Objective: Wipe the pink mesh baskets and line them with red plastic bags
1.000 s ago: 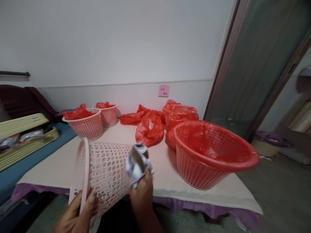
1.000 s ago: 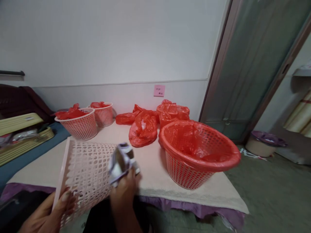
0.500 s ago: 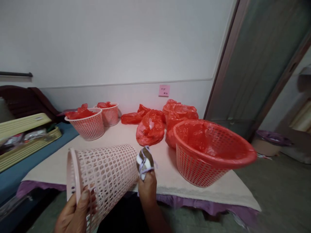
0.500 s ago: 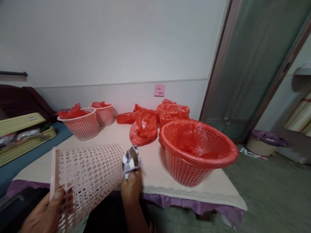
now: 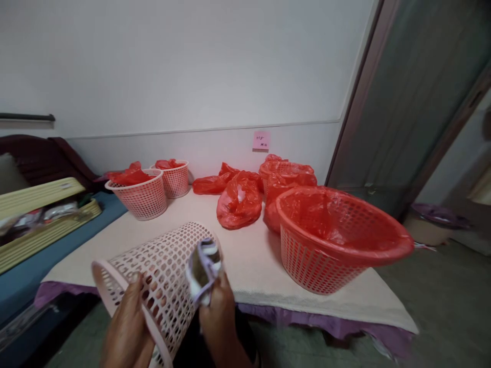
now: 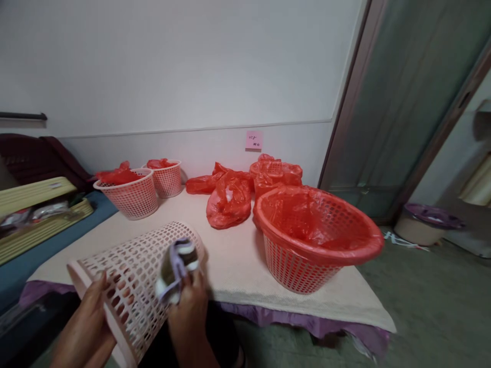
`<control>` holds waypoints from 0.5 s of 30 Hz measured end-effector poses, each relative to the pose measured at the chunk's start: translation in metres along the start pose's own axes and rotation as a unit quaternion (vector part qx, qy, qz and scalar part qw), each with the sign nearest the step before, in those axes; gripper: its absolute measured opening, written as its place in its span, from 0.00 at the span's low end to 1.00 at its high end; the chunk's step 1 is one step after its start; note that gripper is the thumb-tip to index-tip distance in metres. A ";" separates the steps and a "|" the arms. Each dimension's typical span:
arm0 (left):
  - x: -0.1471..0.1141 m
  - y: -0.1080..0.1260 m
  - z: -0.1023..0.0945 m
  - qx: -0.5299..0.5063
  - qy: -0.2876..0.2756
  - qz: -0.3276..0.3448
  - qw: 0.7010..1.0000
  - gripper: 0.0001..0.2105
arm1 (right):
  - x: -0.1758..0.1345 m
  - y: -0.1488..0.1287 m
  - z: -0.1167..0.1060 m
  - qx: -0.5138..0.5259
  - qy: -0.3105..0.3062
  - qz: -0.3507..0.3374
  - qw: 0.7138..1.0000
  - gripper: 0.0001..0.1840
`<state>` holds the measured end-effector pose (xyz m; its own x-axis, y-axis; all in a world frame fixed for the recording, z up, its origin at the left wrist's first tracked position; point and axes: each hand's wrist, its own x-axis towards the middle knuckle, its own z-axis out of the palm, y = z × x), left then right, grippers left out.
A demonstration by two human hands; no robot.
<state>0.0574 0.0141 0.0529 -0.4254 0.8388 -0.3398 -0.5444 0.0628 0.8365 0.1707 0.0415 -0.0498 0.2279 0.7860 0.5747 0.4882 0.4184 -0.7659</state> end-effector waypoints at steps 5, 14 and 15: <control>0.011 -0.010 -0.005 -0.011 -0.014 -0.006 1.000 0.18 | 0.001 0.004 0.002 0.059 0.032 0.062 0.996 0.26; 0.003 0.011 0.019 -0.054 -0.068 0.015 0.996 0.11 | -0.050 -0.035 0.020 0.084 0.015 0.025 0.996 0.23; 0.002 0.011 0.020 -0.066 -0.074 0.002 0.995 0.13 | -0.050 -0.031 0.019 0.081 0.021 0.031 0.996 0.24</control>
<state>0.0647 0.0275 0.0694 -0.3209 0.9103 -0.2615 -0.6372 -0.0032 0.7707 0.1281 -0.0025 -0.0601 0.2903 0.7945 0.5334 0.3310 0.4396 -0.8350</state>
